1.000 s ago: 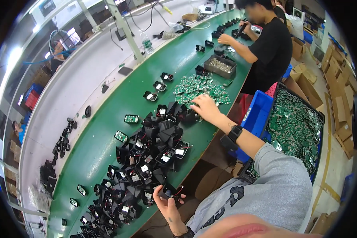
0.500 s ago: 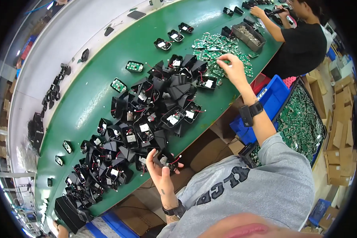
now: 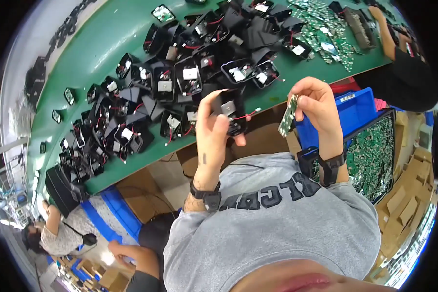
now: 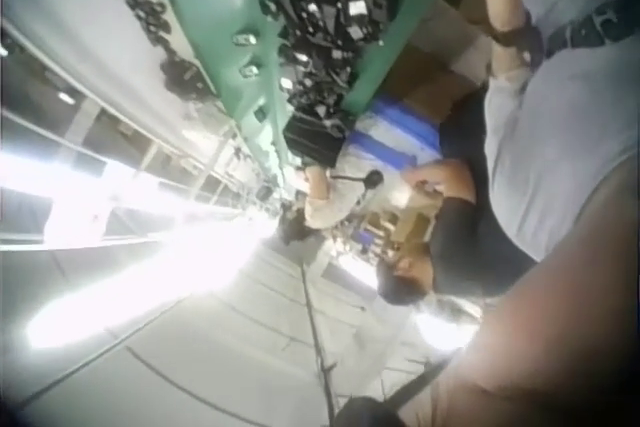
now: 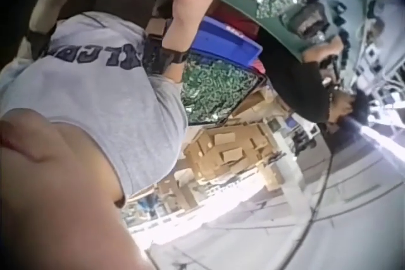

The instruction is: The person picks up a black plastic housing and a circuit board, fits the board into the housing by hand, and presses them together. After ensuring the board is seated, the person places the assembled unit back onto the green conveyor belt.

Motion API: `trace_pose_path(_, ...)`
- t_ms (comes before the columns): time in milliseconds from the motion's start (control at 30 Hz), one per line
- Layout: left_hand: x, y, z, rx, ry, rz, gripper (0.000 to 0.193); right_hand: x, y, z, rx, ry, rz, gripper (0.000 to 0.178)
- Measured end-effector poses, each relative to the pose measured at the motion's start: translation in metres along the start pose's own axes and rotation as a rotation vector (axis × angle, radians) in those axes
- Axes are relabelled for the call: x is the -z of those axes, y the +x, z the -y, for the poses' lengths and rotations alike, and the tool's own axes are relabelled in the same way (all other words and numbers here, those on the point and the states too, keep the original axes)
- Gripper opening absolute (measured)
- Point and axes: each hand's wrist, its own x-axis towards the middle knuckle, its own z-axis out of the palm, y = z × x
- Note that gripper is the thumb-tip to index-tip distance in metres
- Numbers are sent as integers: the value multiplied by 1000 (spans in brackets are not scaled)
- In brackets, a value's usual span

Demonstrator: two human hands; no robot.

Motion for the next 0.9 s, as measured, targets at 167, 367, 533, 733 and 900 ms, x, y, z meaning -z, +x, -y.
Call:
trace_pose_path(167,-5,-3,5,76,-17,8,52,-8,1,-21,-122,149,21,21)
trace_pose_path(367,-4,-10,8,93,-13,25,50,-19,8,-23,-106,166,61,21)
trace_pose_path(533,-6,-10,8,100,-9,24,50,-25,9,-24,-100,168,65,20)
trace_pose_path(733,-5,-9,9,117,-10,18,53,-27,9,-26,-146,191,85,21)
trace_pose_path(900,-7,-10,11,143,19,-11,54,-28,11,-29,-133,195,97,18)
